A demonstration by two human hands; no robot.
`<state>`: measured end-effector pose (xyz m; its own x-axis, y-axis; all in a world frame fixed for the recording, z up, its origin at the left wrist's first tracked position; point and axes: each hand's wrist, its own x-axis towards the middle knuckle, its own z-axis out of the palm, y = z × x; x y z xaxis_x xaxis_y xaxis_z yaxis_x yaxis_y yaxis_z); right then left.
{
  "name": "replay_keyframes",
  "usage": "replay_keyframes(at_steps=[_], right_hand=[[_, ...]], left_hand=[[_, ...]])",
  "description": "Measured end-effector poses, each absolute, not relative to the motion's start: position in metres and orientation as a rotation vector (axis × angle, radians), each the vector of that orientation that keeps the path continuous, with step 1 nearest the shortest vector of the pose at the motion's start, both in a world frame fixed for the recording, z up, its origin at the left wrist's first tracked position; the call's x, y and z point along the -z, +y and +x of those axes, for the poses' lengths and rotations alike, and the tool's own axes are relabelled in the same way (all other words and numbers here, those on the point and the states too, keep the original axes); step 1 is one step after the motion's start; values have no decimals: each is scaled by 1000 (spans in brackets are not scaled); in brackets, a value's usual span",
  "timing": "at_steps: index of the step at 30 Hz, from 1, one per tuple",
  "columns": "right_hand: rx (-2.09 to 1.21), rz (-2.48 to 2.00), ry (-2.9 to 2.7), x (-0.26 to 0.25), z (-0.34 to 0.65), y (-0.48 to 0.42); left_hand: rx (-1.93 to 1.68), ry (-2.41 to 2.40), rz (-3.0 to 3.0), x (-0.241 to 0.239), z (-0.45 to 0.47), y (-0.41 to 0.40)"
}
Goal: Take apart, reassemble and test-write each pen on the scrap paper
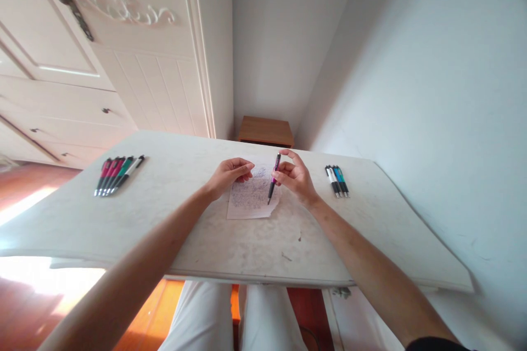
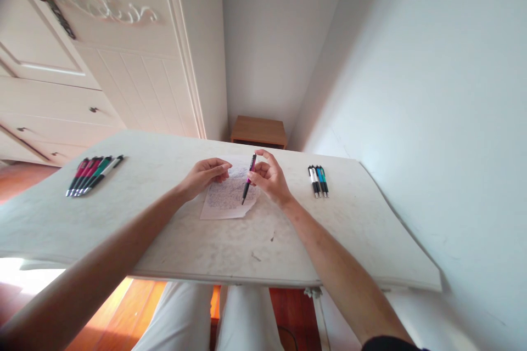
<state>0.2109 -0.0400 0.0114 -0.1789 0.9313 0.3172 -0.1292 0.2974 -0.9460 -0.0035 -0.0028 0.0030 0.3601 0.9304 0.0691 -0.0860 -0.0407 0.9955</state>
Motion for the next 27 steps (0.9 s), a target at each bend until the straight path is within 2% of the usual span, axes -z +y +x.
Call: replay_keyframes(at_steps=[27], right_hand=[[-1148,-770,-1446,-16,208,-45]], left_hand=[[-936,874,1415,-2,-3,-2]])
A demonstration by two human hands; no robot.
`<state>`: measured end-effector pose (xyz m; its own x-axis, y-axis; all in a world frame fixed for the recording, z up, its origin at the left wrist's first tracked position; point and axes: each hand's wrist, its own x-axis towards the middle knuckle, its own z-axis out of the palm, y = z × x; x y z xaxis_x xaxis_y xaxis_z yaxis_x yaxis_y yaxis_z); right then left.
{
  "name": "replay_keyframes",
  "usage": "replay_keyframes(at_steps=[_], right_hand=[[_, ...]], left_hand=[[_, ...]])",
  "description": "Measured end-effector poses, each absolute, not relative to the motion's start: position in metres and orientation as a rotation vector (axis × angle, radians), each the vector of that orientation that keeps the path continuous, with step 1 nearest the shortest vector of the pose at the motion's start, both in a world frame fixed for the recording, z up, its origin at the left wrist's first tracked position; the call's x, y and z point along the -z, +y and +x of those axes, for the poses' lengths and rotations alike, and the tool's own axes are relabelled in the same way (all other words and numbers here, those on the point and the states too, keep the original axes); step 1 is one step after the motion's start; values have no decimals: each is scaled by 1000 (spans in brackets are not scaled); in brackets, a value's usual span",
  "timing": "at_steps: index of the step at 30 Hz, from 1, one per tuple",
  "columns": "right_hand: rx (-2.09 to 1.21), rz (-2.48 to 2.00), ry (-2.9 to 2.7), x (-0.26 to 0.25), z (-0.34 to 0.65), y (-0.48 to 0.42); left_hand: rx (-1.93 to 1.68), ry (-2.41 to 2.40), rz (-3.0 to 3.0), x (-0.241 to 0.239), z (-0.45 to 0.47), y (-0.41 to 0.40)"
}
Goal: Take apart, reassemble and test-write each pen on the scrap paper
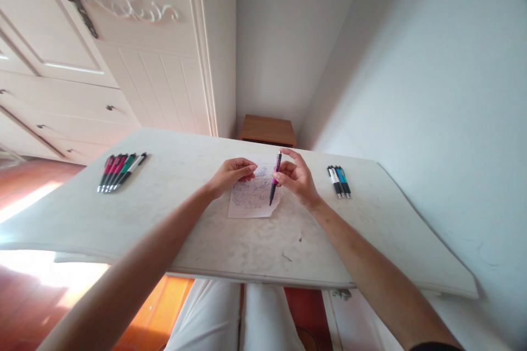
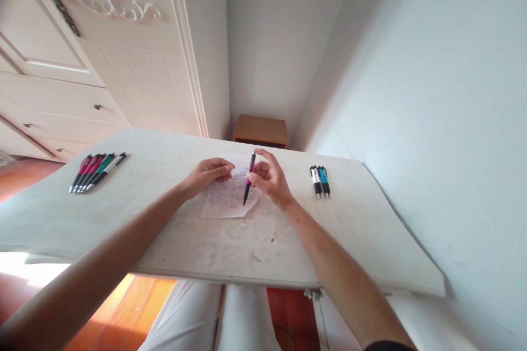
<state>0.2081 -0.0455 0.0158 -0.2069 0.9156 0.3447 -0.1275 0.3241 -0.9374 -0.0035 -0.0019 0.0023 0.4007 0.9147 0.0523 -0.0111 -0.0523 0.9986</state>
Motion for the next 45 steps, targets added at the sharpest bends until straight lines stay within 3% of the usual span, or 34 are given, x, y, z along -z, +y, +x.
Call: replay_keyframes(at_steps=[45], right_hand=[[-1207,-721,-1435,-19,201,-56]], left_hand=[[-879,907,1508,-3,-1,-1]])
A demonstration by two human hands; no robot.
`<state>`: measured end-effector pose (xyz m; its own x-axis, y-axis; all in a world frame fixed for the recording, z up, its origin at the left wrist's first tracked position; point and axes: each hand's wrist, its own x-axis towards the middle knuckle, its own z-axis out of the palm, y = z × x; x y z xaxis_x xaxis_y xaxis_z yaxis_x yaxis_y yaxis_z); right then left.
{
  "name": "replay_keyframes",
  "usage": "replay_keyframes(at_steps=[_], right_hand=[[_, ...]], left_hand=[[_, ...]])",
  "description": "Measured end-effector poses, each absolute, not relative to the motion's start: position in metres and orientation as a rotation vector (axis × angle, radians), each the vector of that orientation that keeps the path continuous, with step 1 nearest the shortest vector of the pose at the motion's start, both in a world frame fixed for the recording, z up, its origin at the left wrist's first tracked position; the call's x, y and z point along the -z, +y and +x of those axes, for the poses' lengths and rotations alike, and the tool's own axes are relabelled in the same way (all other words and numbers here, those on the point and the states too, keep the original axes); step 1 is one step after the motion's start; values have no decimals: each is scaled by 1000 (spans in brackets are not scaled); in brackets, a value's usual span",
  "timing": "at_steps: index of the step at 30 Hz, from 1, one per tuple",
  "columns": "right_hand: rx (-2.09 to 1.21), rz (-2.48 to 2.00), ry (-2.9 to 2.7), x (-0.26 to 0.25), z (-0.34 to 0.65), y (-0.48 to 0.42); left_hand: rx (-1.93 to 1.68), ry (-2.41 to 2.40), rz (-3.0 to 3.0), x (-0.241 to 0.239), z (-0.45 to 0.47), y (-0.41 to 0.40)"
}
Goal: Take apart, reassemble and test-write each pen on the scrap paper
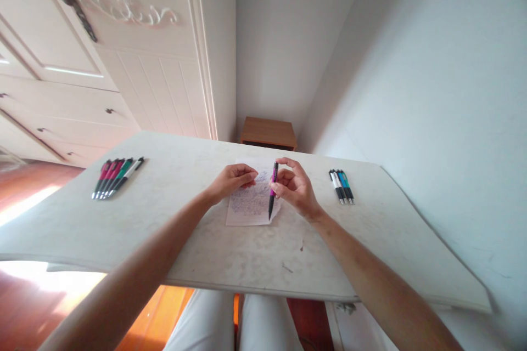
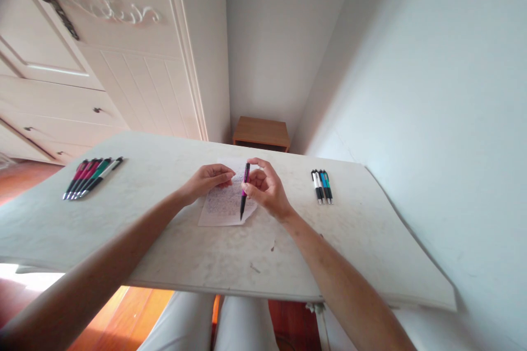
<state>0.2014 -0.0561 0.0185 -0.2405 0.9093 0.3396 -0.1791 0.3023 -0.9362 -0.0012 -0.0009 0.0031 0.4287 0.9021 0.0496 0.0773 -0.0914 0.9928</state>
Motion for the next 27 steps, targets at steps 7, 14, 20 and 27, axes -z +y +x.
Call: replay_keyframes(at_steps=[7,14,20,27], right_hand=[[-1227,-747,-1420,-19,203,-54],[-1233,-739,-1414,-19,200,-57],[-1299,-762,-1349,-16,199,-54],[-1484,-762,-1116,-15,204,-46]], left_hand=[[-857,908,1528,-1,0,-1],[-859,904,1517,-1,1,-2],[-846,905,1536,-4,1,-4],[-838,902,1532,-2,0,-2]])
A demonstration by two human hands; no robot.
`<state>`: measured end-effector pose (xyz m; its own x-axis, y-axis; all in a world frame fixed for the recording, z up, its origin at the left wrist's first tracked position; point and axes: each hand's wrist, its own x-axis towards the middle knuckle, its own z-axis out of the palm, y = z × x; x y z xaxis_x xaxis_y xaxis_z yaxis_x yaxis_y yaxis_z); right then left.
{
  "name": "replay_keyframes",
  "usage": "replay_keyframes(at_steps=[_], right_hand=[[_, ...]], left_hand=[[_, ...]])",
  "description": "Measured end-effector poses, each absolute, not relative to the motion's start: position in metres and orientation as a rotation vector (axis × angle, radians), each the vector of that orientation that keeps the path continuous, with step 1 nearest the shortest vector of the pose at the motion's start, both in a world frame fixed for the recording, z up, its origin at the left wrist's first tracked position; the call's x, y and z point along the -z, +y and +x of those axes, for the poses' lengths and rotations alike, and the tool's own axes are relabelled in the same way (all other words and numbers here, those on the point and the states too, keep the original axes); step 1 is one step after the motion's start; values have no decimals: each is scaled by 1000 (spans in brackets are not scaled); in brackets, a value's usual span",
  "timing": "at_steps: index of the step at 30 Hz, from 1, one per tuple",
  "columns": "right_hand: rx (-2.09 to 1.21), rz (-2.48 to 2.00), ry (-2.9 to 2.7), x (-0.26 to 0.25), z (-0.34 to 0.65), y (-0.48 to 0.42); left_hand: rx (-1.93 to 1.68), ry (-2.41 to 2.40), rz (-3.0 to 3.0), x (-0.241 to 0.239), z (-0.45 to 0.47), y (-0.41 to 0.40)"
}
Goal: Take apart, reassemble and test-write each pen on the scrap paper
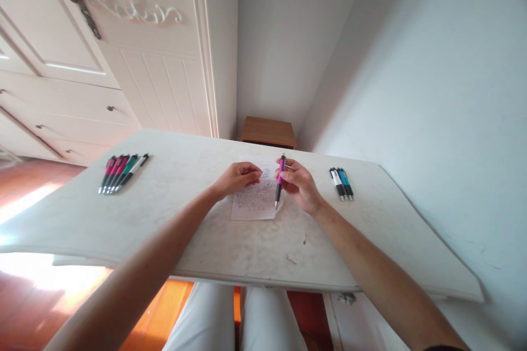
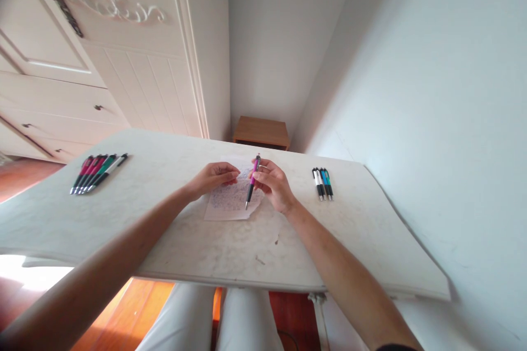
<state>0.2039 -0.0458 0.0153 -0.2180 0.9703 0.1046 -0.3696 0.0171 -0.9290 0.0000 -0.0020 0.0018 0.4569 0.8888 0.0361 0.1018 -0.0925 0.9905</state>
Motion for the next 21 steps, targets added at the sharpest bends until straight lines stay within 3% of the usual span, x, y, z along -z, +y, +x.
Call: replay_keyframes(at_steps=[8,21], right_hand=[[-1470,-762,-917,-20,205,-42],[-1423,-794,-1079,-18,200,-48]], left_hand=[[-827,901,1529,1,0,0],[-825,892,1557,-2,0,-2]])
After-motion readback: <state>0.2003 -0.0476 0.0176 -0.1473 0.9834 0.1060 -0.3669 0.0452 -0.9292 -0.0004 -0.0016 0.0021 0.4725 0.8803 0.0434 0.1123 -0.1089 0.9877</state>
